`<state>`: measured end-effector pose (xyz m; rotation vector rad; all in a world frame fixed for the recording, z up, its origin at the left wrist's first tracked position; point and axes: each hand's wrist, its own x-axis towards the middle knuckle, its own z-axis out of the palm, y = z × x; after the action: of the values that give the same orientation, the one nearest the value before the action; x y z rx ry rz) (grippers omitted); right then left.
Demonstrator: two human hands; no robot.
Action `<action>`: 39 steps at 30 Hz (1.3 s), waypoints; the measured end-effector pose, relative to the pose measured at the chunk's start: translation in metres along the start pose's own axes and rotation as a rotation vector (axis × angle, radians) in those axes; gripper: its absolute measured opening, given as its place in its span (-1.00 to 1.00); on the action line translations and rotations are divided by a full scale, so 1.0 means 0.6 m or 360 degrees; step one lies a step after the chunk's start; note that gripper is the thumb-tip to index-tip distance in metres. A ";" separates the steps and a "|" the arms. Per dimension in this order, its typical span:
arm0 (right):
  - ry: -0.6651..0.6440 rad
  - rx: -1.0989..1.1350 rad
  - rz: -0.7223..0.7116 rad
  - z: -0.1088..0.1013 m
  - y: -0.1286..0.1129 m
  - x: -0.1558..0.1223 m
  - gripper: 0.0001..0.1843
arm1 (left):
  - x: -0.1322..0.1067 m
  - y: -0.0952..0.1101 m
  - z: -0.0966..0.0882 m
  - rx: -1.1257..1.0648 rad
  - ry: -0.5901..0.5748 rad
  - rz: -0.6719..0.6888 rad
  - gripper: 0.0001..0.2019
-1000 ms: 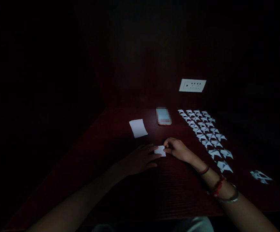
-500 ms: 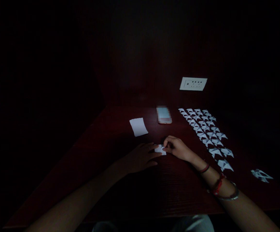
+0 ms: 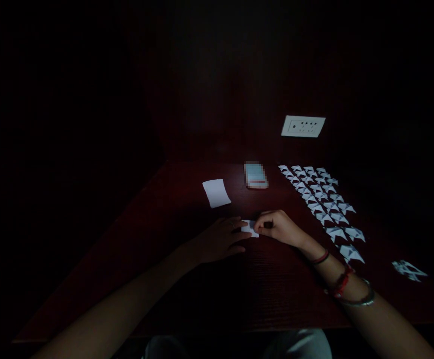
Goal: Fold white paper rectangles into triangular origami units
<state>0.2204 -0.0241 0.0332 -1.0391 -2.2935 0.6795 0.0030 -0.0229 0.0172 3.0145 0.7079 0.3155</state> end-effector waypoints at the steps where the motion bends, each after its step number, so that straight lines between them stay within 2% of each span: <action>1: -0.0028 -0.0010 -0.0025 -0.001 0.000 0.000 -0.90 | 0.000 0.000 0.000 0.0000 -0.0002 -0.0002 -0.62; 13: -0.0245 -0.0055 -0.0175 -0.011 -0.002 -0.005 -0.81 | -0.002 -0.006 0.011 -0.0023 0.0019 -0.0033 -0.65; 21: -0.0181 -0.0069 -0.0111 -0.010 -0.005 -0.006 -0.87 | 0.000 -0.004 0.008 -0.0054 0.0046 -0.0036 -0.67; 31: -0.0242 -0.0105 -0.0230 -0.010 -0.001 -0.007 -0.85 | 0.001 -0.003 0.008 -0.0008 0.0078 -0.0002 -0.67; 39: -0.0260 -0.0176 -0.0258 -0.009 -0.001 -0.006 -0.83 | 0.006 0.004 0.000 -0.0029 -0.0021 0.0020 -0.65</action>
<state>0.2252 -0.0262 0.0367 -0.8612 -2.5493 0.5967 0.0070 -0.0233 0.0182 3.0019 0.6816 0.3005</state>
